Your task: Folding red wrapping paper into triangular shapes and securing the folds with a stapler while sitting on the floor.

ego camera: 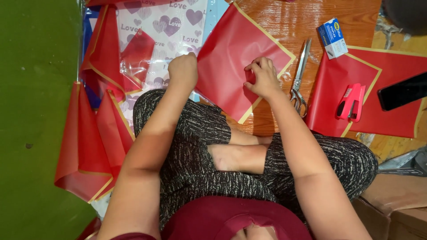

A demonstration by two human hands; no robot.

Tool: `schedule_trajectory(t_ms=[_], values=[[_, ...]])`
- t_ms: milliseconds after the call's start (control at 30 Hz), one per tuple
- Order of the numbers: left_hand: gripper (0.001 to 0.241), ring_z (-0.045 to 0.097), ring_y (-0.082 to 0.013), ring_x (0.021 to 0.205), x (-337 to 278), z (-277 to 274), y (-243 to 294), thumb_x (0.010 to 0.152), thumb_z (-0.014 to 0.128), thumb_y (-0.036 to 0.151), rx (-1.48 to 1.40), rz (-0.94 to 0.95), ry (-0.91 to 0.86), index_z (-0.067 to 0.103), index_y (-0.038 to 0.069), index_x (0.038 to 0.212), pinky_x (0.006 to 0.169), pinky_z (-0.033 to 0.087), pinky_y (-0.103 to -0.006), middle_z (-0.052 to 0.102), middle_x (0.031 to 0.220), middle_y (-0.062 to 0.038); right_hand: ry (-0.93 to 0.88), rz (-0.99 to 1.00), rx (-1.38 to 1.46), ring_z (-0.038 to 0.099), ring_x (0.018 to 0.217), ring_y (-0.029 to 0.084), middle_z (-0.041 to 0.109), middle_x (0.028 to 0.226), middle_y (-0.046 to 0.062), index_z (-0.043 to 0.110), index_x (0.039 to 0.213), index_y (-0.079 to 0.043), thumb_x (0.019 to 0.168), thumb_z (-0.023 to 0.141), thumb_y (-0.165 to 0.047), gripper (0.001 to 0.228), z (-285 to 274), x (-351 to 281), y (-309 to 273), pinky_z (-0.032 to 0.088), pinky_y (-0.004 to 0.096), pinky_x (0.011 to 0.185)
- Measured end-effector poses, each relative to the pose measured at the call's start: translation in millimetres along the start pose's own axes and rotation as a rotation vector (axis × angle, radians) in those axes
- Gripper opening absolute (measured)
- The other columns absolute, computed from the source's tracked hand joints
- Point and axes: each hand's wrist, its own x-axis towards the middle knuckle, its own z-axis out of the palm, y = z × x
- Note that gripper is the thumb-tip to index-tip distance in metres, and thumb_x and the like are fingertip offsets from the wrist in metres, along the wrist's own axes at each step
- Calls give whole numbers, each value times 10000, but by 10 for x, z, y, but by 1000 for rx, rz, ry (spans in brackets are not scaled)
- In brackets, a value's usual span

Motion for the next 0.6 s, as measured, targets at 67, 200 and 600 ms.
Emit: schedule_trajectory(t_ms=[67,200,600], values=[[151,718,-329,775,-42,4,52,837,656,94,198,78,160,770,49,926,595,569,-431,712,784,-128,-15,11,-11,379,1339,339,463,1264,60,666,1172,-180,692,885,-273,536,-15,0,5,400,525,1061],[118,605,-321,1004,-189,-332,348,795,725,112,219,165,309,818,77,858,746,478,-408,714,1010,-127,-11,-1,-8,402,1326,332,480,1262,63,671,1177,-176,687,891,-257,543,-18,5,32,416,529,1045],[158,710,-391,777,-82,196,592,843,718,278,-439,246,171,730,122,869,689,536,-527,689,737,-122,180,-83,139,541,1098,335,566,1055,74,735,1023,-152,777,839,-125,268,188,52,114,463,466,969]])
